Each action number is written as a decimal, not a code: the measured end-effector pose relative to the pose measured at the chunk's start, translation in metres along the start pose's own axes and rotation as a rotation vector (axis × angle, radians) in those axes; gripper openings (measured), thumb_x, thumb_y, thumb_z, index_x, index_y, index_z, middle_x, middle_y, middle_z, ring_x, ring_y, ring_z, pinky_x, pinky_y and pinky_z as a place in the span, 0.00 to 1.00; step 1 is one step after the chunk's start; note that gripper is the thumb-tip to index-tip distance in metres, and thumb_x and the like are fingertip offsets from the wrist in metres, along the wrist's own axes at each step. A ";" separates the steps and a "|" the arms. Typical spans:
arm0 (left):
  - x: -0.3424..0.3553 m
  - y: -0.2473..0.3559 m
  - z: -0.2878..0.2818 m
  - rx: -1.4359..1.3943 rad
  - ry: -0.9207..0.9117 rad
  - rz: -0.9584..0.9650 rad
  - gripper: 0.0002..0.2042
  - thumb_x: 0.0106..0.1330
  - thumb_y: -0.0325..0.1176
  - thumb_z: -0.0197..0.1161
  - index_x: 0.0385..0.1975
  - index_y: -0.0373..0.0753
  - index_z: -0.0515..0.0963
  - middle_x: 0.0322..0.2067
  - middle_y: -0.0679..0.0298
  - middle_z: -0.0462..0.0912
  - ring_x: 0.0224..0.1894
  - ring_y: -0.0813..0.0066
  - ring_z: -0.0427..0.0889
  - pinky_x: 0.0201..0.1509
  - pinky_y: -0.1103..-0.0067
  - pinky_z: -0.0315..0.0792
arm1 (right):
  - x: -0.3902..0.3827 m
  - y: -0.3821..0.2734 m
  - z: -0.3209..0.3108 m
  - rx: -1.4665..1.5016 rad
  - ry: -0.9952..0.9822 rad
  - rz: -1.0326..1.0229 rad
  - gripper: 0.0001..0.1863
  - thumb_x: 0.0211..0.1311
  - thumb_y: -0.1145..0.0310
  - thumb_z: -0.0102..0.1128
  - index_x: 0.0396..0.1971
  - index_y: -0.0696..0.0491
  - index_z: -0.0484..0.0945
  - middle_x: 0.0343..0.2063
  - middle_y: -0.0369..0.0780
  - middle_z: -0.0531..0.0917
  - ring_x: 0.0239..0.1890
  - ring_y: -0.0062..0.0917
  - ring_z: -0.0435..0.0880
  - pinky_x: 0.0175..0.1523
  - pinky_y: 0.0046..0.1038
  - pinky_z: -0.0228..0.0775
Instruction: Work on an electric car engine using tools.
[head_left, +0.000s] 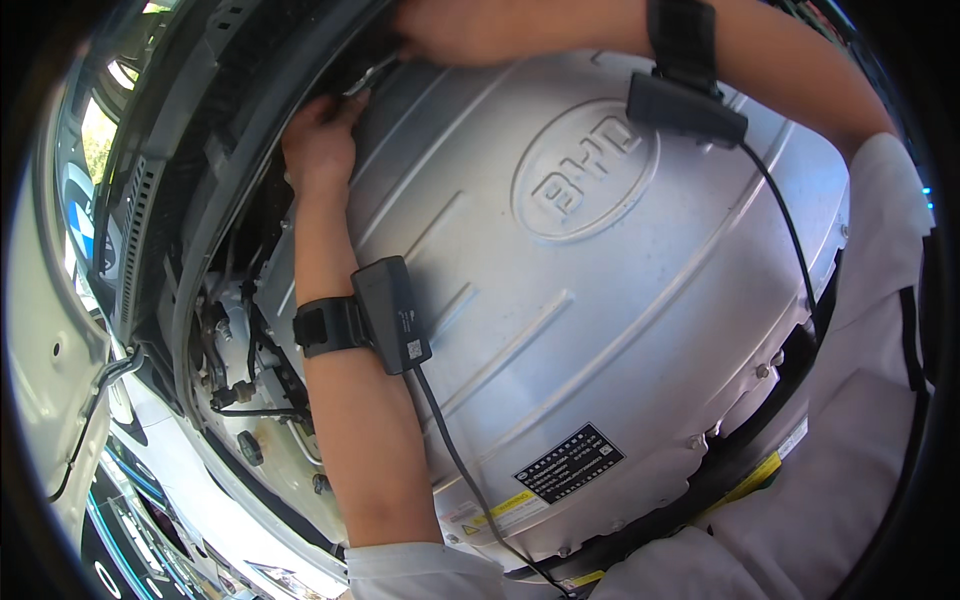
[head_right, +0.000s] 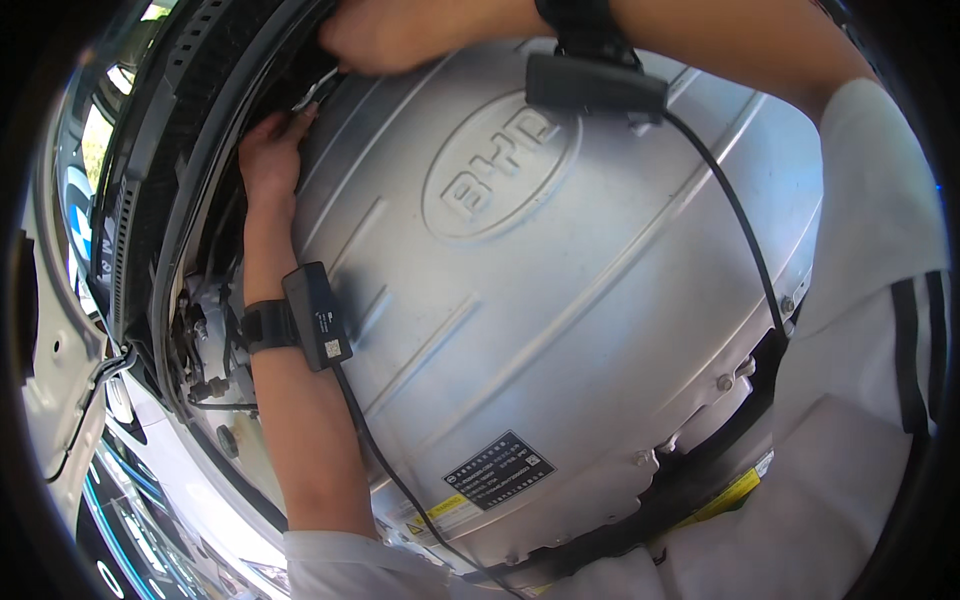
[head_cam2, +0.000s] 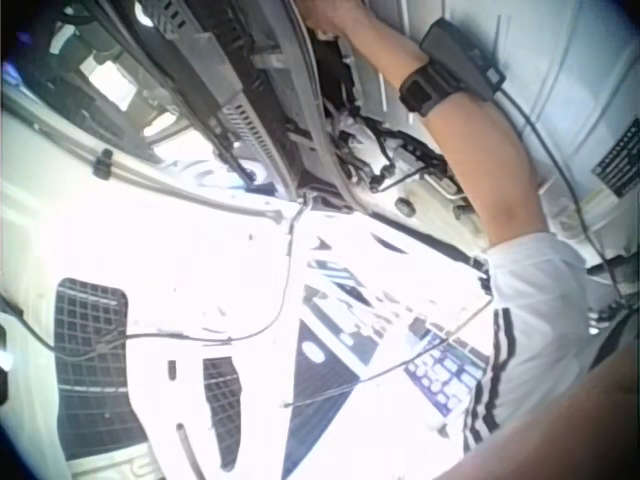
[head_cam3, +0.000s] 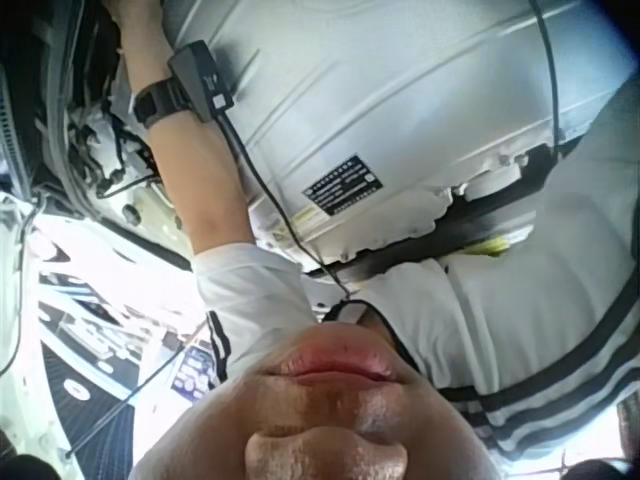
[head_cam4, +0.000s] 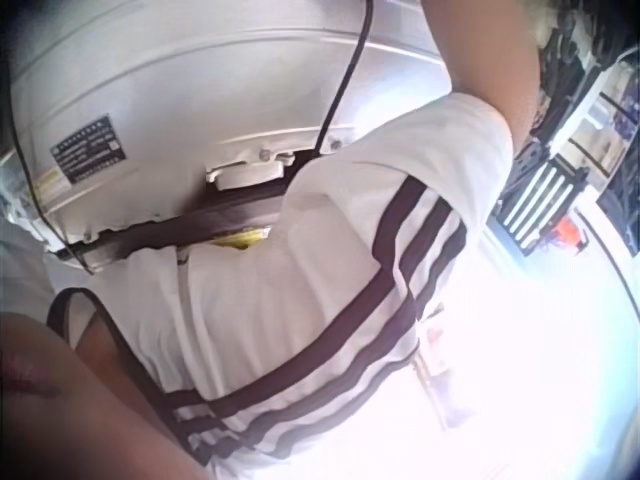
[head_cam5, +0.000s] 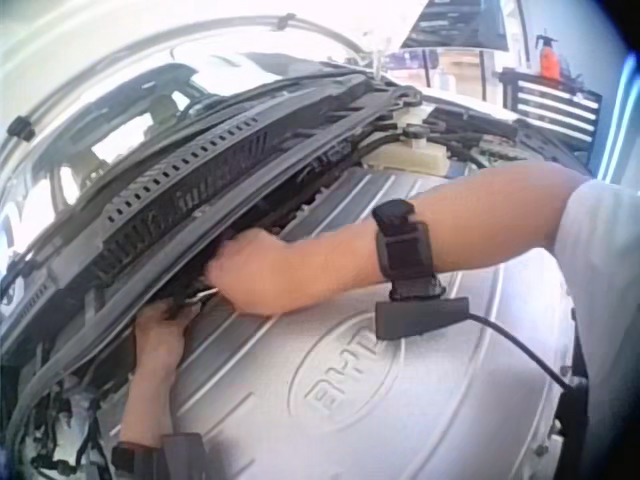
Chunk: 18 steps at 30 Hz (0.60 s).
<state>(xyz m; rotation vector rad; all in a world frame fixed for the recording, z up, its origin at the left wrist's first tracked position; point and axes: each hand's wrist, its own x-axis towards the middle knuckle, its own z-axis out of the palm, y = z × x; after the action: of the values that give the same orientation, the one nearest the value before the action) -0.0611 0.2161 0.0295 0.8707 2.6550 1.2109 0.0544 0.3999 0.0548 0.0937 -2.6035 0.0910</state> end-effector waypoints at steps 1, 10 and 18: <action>-0.002 0.002 0.014 -0.032 -0.024 0.003 0.22 0.54 0.44 0.71 0.43 0.34 0.81 0.43 0.52 0.83 0.48 0.60 0.81 0.55 0.73 0.68 | -0.014 0.000 -0.003 -0.025 -0.028 0.015 0.08 0.46 0.71 0.58 0.24 0.56 0.84 0.27 0.48 0.85 0.33 0.36 0.86 0.37 0.34 0.78; 0.004 -0.007 0.001 0.143 0.092 0.087 0.25 0.53 0.46 0.70 0.47 0.35 0.80 0.47 0.51 0.82 0.50 0.58 0.80 0.57 0.73 0.68 | -0.011 -0.021 -0.027 -0.276 -0.300 -0.017 0.12 0.49 0.69 0.58 0.33 0.57 0.82 0.33 0.48 0.84 0.39 0.40 0.85 0.47 0.41 0.75; 0.006 -0.014 -0.004 0.186 0.114 0.106 0.28 0.52 0.49 0.71 0.48 0.36 0.79 0.50 0.51 0.80 0.54 0.57 0.78 0.59 0.73 0.68 | -0.044 -0.081 -0.015 -0.054 -0.054 -0.053 0.13 0.57 0.65 0.56 0.28 0.62 0.80 0.31 0.50 0.80 0.35 0.41 0.82 0.42 0.38 0.76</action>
<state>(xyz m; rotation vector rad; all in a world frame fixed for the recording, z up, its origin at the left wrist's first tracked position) -0.0736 0.2088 0.0228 1.0102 2.8837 1.0774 0.1066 0.3224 0.0494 0.1482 -2.6531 -0.0009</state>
